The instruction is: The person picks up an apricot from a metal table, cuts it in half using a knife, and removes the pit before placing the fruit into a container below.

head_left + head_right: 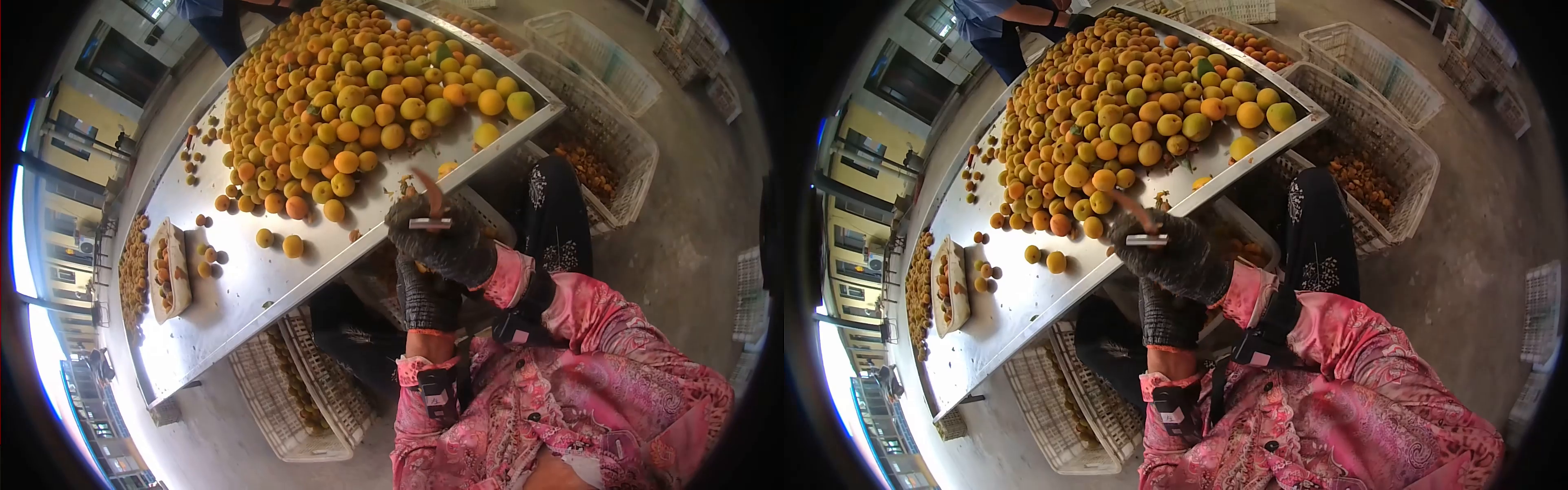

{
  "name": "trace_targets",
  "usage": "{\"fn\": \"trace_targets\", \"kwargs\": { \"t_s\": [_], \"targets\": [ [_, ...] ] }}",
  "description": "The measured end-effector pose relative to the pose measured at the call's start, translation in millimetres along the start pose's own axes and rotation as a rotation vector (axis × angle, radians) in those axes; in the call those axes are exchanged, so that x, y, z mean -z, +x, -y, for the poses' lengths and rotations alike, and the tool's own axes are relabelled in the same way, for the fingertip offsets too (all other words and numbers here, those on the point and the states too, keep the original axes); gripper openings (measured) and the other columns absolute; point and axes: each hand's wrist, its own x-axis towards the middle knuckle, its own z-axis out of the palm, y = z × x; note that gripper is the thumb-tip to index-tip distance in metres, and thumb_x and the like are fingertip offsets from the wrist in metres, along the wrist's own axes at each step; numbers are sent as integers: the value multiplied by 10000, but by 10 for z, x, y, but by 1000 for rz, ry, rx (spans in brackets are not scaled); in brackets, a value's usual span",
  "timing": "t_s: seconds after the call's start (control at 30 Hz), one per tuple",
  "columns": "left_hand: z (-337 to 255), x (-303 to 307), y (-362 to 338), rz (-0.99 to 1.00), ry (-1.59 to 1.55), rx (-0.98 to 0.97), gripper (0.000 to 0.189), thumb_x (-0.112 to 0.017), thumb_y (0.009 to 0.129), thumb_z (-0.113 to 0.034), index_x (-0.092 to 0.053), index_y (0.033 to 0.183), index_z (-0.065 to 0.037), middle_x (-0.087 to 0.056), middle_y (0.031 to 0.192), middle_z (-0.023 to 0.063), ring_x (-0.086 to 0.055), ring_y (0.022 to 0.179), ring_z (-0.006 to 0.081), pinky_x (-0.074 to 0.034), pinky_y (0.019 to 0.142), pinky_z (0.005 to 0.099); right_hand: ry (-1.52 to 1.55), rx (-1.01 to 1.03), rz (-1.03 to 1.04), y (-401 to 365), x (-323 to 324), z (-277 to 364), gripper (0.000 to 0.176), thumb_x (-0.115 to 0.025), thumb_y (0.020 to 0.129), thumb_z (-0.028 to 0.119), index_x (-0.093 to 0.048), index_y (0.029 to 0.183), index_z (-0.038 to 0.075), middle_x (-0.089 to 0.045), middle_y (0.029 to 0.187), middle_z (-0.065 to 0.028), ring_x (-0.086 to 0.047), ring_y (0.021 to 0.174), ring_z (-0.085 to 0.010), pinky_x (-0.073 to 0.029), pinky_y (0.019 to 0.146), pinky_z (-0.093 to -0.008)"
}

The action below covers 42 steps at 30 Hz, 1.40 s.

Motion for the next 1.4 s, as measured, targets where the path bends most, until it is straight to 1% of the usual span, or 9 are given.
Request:
{"fn": "trace_targets", "kwargs": {
  "t_s": [0.13,0.2,0.27,0.33,0.53,0.77,0.97,1.07,1.4],
  "targets": [
    [-58,98,-4,-4,-52,22,408,-426,896,-420,-537,1072,-69,-607,939,60,-597,796,183,-512,704,297,-517,357,53,74,-12,57,221,-663,777,113,-601,987,78,-604,777,-2,-572,650,-103,-474,585,-236],
    [-188,382,110,349,-50,101,435,-420,889,-459,-558,1024,-69,-613,854,46,-596,729,172,-515,640,288,375,12,-12,175,19,184,327,-614,828,138,-497,1124,65,-579,764,-14,-503,527,-78,-435,487,-224],
    [-328,462,140,537,-22,204,442,-434,875,-483,-563,990,-77,-609,821,37,-596,698,168,-515,601,290,307,30,19,238,66,309,282,-601,843,145,-532,1106,70,-596,806,-13,-465,475,-39,-367,407,-217],
    [-314,347,47,172,124,-46,453,-448,866,-493,-556,1005,-76,-606,866,41,-591,767,179,-512,674,344,-536,-429,244,184,11,603,246,-586,855,152,-556,1081,62,-578,813,-8,-522,565,-83,-444,510,-220],
    [-212,118,-83,-128,231,-45,452,-493,846,-495,-542,1037,-89,-583,985,52,-545,950,219,-432,868,444,-1030,192,800,97,335,225,359,-670,765,207,-564,1077,65,-586,973,-107,-586,885,-238,-462,801,-323],
    [-220,173,-156,-274,646,-184,390,-474,859,-479,-562,940,-107,-568,685,51,-532,486,166,-398,361,259,-970,144,746,52,464,167,316,-700,717,217,-596,966,52,-576,868,-108,-584,763,-238,-480,676,-334],
    [-133,691,251,-135,1276,-774,369,-464,876,-462,-553,882,-104,-482,578,11,-433,419,108,-330,376,239,-988,91,739,59,420,187,286,-697,696,171,-584,929,52,-578,812,-96,-582,761,-279,-466,677,-361],
    [-264,489,75,-136,961,-388,377,-463,889,-424,-570,907,-63,-517,628,6,-477,496,98,-345,394,251,-1127,27,691,96,354,198,246,-695,703,157,-589,896,46,-588,749,-80,-592,700,-234,-466,639,-351],
    [-508,988,206,-132,1720,-579,348,-470,896,-325,-600,1026,-29,-594,896,162,-585,829,292,-451,778,366,-1322,11,352,983,469,135,312,-702,736,190,-593,976,22,-628,833,-105,-606,748,-198,-479,701,-314]
  ]
}}
